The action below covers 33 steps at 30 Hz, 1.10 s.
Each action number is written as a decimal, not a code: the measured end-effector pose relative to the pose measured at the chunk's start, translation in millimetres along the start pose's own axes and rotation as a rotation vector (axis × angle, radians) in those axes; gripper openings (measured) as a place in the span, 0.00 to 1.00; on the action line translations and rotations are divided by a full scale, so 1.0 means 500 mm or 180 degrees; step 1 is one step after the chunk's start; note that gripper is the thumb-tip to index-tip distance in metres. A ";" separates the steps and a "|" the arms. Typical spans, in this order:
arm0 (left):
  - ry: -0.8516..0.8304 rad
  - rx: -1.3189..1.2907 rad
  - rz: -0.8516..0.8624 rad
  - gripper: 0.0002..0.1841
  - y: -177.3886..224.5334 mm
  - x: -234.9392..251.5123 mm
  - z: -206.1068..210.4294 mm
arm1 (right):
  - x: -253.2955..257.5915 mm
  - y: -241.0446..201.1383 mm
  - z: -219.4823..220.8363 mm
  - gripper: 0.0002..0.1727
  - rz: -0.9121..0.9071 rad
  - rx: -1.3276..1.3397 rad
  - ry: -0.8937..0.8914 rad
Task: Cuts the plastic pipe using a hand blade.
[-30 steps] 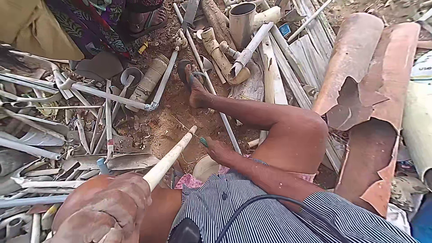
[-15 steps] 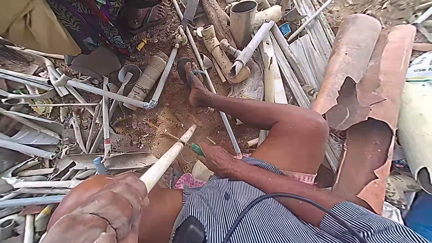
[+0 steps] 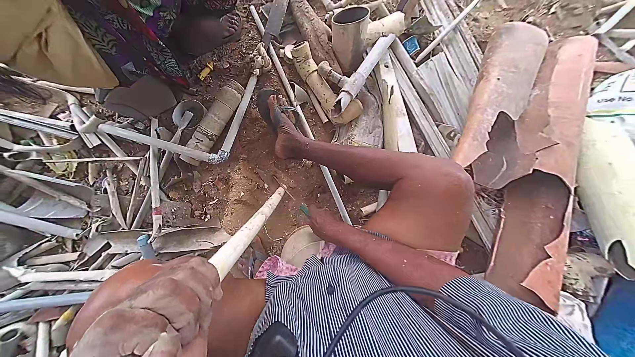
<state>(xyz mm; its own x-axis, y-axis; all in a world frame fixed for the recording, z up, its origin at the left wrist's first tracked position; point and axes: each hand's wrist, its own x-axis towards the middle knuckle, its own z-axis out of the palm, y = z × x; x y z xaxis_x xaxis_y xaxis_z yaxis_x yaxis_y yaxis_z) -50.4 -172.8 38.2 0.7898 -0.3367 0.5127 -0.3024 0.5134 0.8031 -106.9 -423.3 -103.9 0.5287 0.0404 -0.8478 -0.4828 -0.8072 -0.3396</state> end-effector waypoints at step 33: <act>-0.0896 -0.0347 -0.0078 0.19 -0.008 -0.023 -0.081 | -0.084 -0.055 -0.040 0.23 -0.1249 0.0236 0.0031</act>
<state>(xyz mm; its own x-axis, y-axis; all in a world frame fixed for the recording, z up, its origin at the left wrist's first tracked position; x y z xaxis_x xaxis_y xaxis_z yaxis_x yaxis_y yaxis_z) -36.8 -139.0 17.0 0.6126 -0.5478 0.5697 -0.2138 0.5790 0.7868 -102.0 -414.6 -50.8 0.6895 0.3314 -0.6440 -0.2917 -0.6868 -0.6657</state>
